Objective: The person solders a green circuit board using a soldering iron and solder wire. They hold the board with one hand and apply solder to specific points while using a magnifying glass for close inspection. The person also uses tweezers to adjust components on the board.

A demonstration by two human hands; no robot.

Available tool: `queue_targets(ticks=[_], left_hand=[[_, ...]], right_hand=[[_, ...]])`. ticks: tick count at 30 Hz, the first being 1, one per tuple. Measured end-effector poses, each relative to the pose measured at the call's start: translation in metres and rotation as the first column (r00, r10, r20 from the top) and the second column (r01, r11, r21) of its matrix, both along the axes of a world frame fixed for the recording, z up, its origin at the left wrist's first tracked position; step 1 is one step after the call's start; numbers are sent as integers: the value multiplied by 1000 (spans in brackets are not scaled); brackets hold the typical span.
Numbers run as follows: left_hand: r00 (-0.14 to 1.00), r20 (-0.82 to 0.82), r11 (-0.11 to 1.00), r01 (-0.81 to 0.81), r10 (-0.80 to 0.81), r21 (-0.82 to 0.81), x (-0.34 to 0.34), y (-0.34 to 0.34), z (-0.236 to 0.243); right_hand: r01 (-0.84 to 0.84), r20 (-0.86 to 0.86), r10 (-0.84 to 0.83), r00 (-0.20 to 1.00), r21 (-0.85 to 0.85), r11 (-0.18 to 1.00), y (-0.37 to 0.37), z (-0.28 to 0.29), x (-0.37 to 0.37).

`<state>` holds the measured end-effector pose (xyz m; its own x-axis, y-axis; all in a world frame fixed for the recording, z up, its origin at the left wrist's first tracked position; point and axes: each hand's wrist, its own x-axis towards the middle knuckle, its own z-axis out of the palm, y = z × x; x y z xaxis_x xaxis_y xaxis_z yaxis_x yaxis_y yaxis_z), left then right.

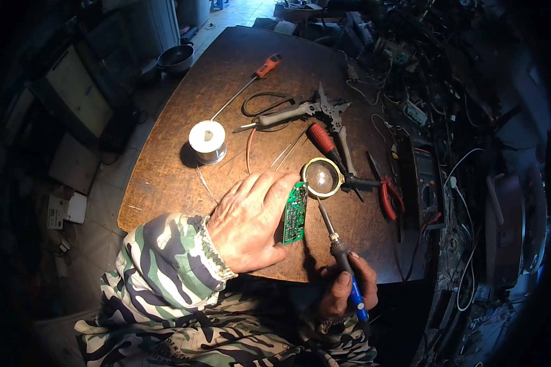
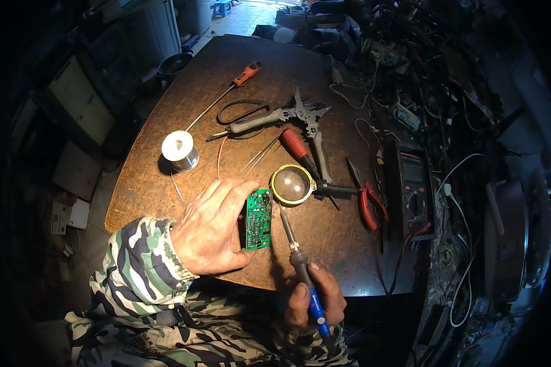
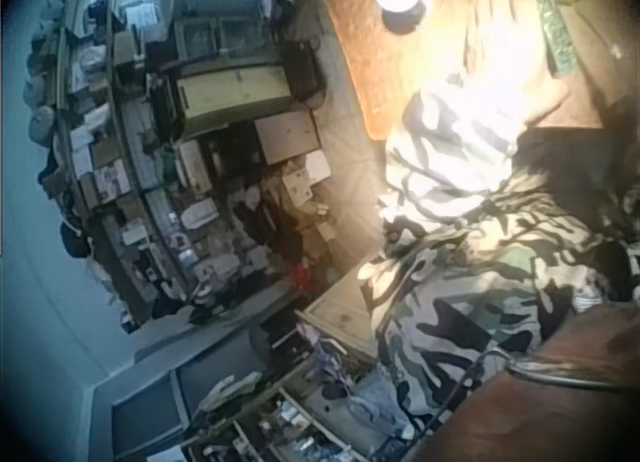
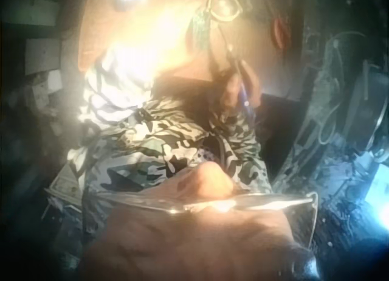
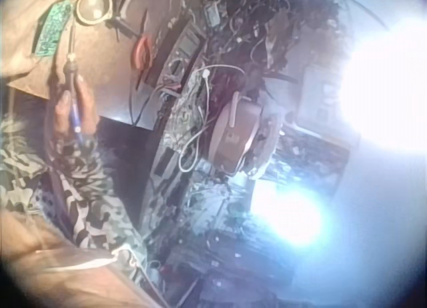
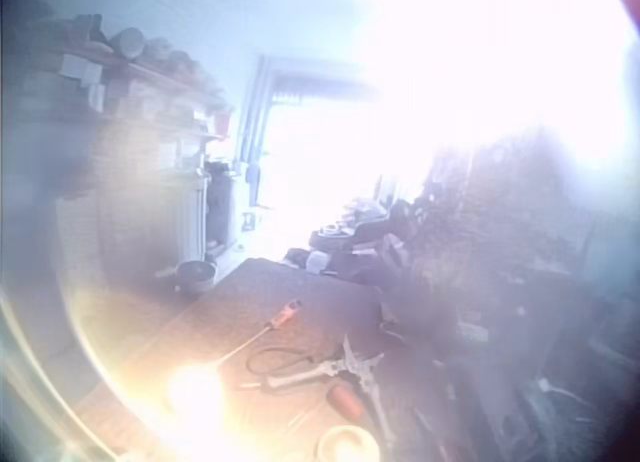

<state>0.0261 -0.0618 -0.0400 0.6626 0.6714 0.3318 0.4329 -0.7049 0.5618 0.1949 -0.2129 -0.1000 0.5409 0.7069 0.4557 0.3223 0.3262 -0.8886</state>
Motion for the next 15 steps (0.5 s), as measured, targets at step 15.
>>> queue_targets(ticks=[15], left_hand=[[1000,8,1000,5,-5,-2,-3,1,-1]], right_hand=[[-50,288,57,956,-31,998,6,3,3]])
